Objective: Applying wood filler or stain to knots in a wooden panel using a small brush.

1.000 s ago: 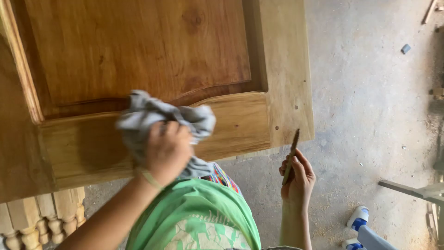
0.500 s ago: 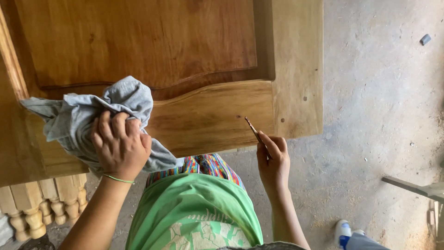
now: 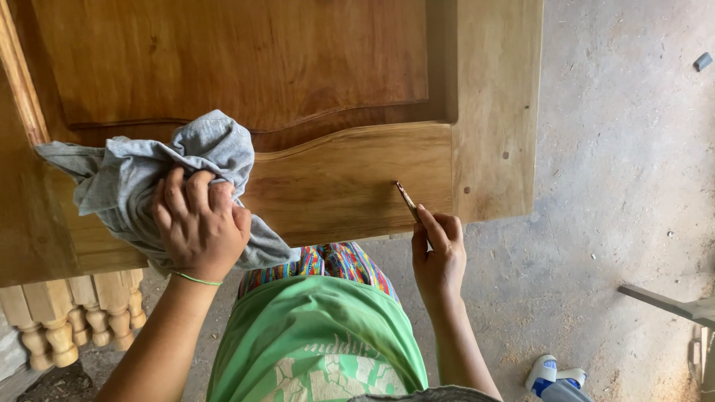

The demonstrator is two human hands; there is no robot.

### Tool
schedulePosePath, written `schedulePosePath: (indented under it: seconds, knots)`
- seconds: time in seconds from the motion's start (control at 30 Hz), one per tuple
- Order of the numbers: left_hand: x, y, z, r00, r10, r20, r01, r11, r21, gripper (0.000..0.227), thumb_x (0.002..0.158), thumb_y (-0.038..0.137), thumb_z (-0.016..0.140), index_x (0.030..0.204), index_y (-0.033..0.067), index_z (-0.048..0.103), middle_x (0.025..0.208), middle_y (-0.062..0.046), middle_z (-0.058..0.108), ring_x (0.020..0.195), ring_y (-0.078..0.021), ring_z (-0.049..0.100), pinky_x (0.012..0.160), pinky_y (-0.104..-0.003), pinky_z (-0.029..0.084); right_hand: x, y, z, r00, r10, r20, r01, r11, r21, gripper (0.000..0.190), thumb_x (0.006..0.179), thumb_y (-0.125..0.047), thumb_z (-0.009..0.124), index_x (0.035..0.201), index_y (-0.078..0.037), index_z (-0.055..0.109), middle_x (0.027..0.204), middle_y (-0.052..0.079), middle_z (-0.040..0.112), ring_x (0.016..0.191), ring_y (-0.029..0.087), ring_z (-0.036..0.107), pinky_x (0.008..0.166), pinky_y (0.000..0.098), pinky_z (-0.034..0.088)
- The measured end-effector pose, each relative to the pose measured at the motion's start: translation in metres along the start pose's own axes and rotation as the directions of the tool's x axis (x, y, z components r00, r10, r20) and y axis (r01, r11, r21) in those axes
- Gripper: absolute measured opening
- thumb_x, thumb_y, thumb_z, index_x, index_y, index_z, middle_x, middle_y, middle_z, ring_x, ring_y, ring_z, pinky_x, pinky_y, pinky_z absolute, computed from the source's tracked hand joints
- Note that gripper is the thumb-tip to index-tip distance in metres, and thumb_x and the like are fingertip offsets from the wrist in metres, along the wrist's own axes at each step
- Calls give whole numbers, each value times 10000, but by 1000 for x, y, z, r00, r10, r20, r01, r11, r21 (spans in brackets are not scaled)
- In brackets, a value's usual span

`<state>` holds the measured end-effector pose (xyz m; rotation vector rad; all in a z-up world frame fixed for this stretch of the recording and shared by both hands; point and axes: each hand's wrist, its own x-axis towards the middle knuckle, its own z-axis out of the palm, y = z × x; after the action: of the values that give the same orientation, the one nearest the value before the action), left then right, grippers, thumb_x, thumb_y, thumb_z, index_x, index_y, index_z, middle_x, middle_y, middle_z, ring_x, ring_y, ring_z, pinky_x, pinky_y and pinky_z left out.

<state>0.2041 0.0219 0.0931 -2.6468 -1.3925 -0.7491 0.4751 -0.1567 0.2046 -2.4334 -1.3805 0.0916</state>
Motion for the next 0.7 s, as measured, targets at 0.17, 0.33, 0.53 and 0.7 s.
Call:
schedulePosePath:
  seconds: [0.17, 0.33, 0.53, 0.7]
  knots:
    - [0, 0, 0, 1000, 7, -6, -7, 1000, -2, 132, 799, 144, 600, 928, 164, 615, 1070, -68, 622, 1149, -379, 671, 1007, -533, 472, 0, -4, 1, 1000, -4, -7, 4, 1000, -13, 308, 925, -34, 717, 1209, -145, 766, 950, 100, 642, 701, 299, 685, 556, 380, 577]
    - [0, 0, 0, 1000, 5, -9, -5, 1000, 3, 131, 803, 149, 597, 931, 165, 616, 1065, -66, 621, 1144, -375, 672, 1006, -535, 471, -2, -4, 4, 1000, -8, -8, 8, 998, -56, 291, 947, -57, 700, 1211, -160, 765, 950, 83, 631, 679, 285, 671, 543, 392, 565]
    - [1, -1, 1, 1000, 10, -10, -10, 1000, -1, 130, 805, 151, 589, 931, 169, 615, 1065, -66, 621, 1147, -376, 672, 1007, -531, 470, -4, -10, 6, 1000, -8, -11, 7, 995, -101, 313, 943, -45, 689, 1224, -161, 764, 954, 79, 633, 679, 293, 678, 539, 405, 568]
    - [0, -1, 1, 1000, 13, -5, -13, 1000, -2, 127, 801, 154, 592, 925, 170, 613, 1063, -64, 622, 1143, -374, 671, 1002, -529, 469, -14, -11, 14, 999, -33, -8, 31, 983, -181, 347, 951, -52, 671, 1273, -162, 740, 985, 95, 630, 713, 311, 693, 548, 423, 581]
